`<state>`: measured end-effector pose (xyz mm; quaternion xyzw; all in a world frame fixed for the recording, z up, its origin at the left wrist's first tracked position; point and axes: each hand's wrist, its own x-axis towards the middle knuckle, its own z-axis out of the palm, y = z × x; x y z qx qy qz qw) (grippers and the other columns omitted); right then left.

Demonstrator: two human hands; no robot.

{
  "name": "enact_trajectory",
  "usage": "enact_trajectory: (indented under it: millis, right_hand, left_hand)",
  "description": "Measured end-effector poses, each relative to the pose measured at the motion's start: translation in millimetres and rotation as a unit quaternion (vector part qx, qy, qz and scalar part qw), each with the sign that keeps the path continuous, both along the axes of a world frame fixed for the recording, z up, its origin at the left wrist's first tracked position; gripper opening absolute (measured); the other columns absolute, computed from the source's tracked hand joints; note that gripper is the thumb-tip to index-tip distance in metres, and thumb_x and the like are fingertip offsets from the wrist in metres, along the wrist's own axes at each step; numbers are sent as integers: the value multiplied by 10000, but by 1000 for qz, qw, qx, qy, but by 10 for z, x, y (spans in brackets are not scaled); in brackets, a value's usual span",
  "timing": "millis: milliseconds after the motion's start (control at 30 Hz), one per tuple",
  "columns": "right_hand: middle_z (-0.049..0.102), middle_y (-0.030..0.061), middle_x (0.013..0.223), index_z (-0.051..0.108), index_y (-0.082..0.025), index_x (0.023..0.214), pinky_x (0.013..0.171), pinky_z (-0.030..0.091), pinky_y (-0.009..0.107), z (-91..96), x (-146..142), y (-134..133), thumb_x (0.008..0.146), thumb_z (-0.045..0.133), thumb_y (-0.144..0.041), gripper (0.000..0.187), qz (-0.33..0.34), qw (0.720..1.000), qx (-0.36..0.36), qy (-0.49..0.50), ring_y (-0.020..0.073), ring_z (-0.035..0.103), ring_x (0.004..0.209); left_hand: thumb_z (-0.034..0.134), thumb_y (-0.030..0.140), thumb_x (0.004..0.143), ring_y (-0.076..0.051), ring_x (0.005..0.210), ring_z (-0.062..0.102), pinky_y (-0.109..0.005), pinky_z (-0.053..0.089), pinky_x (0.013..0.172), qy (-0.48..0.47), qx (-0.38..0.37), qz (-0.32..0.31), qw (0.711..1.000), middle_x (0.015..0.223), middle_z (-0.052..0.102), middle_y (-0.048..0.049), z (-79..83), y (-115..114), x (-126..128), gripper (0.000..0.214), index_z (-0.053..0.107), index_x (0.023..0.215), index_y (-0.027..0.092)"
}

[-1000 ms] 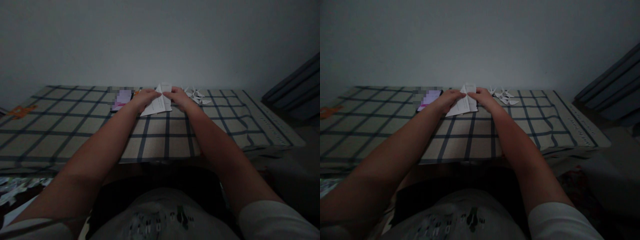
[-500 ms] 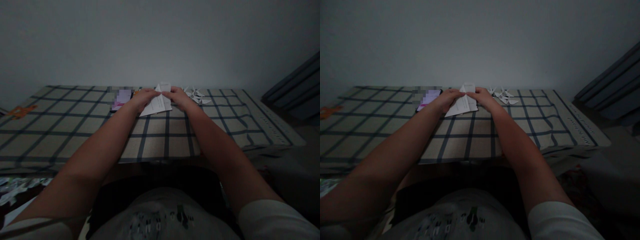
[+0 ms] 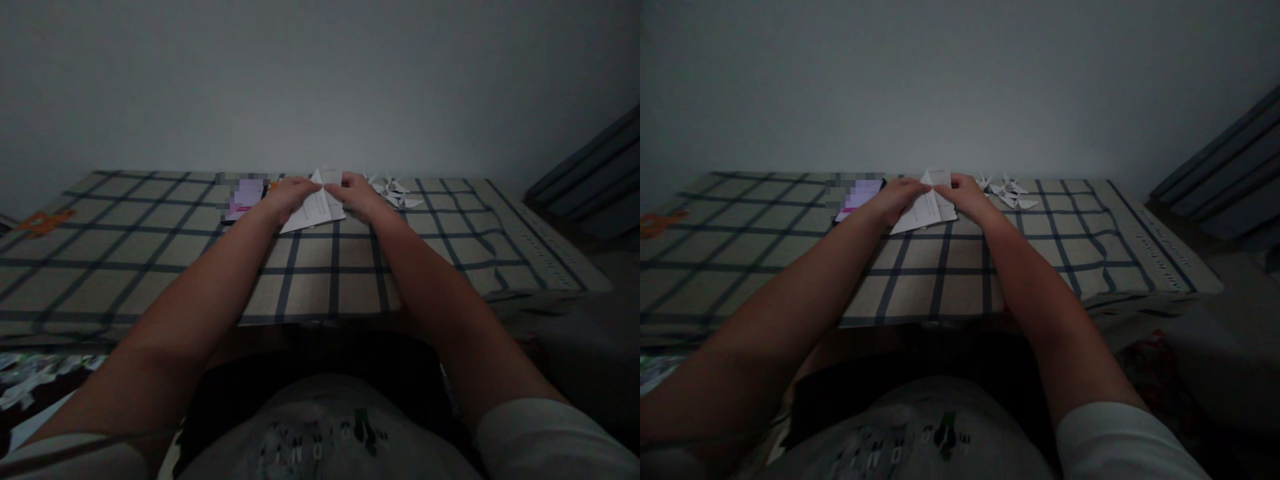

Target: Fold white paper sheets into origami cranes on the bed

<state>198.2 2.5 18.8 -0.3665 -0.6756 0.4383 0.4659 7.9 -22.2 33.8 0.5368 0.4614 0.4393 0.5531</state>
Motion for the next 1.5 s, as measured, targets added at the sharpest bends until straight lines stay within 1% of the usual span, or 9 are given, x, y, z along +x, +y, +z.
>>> enact_trajectory:
  millis: [100, 233, 333, 533, 667, 933, 1067, 1267, 1500]
  right_hand:
    - [777, 36, 919, 753, -151, 954, 719, 521, 259, 12, -9, -8, 798, 764, -304, 218, -7, 1000, -3, 16, 149, 669, 798]
    - [776, 38, 886, 740, -156, 982, 692, 533, 258, 3, 4, -27, 786, 772, -298, 244, 30, 995, -80, 51, 147, 677, 751]
    - [777, 41, 869, 733, -162, 955, 671, 537, 256, 0, 13, -49, 782, 780, -282, 216, 38, 992, -102, 67, 150, 685, 739]
    - [787, 44, 896, 733, -170, 963, 697, 550, 262, 10, 11, -62, 798, 780, -282, 205, 19, 993, -101, 55, 157, 696, 766]
    - [786, 45, 911, 736, -174, 976, 701, 552, 265, 12, 11, -63, 806, 770, -284, 205, 22, 993, -102, 52, 158, 694, 772]
    - [756, 23, 842, 723, -177, 931, 657, 516, 246, 17, 5, -57, 804, 758, -280, 167, 8, 994, -98, 49, 141, 658, 729]
    - [750, 19, 816, 723, -174, 914, 635, 506, 241, 37, 0, -81, 795, 759, -272, 159, 17, 993, -103, 58, 140, 655, 708]
    - [780, 35, 883, 751, -192, 946, 678, 534, 261, 18, 10, -70, 794, 773, -290, 182, 35, 993, -103, 51, 159, 680, 757]
    - [794, 50, 931, 753, -183, 949, 743, 558, 278, -5, 25, -46, 772, 817, -321, 233, 45, 992, -107, 46, 171, 705, 820]
  left_hand:
    - [722, 331, 791, -257, 813, 770, -378, 643, 786, -1, -5, -2, 1000, 771, 751, -84, -13, 15, 8, 184, 688, 873, 169]
    - [754, 368, 776, -257, 806, 774, -386, 646, 799, -3, 5, -4, 1000, 811, 769, -94, -47, 40, 1, 245, 705, 901, 163]
    - [762, 351, 769, -247, 769, 770, -389, 648, 797, -9, -3, -3, 1000, 821, 776, -95, -56, 55, -8, 240, 715, 904, 158]
    - [760, 346, 765, -273, 837, 779, -421, 645, 844, -10, -27, -14, 999, 869, 789, -126, -51, 92, -21, 252, 731, 933, 161]
    - [759, 313, 746, -275, 849, 779, -422, 643, 846, -16, -30, -20, 999, 890, 793, -132, -54, 97, -28, 247, 731, 940, 162]
    - [744, 297, 721, -278, 813, 772, -398, 654, 773, -35, -36, -9, 999, 797, 774, -106, -20, 57, -2, 221, 726, 900, 169]
    - [757, 263, 725, -238, 761, 757, -354, 638, 739, -9, -21, -2, 1000, 829, 781, -86, -38, 51, -4, 201, 727, 896, 162]
    - [764, 268, 763, -193, 703, 734, -299, 602, 675, -17, -10, -20, 1000, 834, 779, -78, -43, 27, -33, 159, 723, 870, 157]
    - [779, 303, 745, -219, 677, 737, -329, 605, 641, -7, -13, -12, 1000, 807, 777, -79, -51, 44, -22, 181, 720, 850, 168]
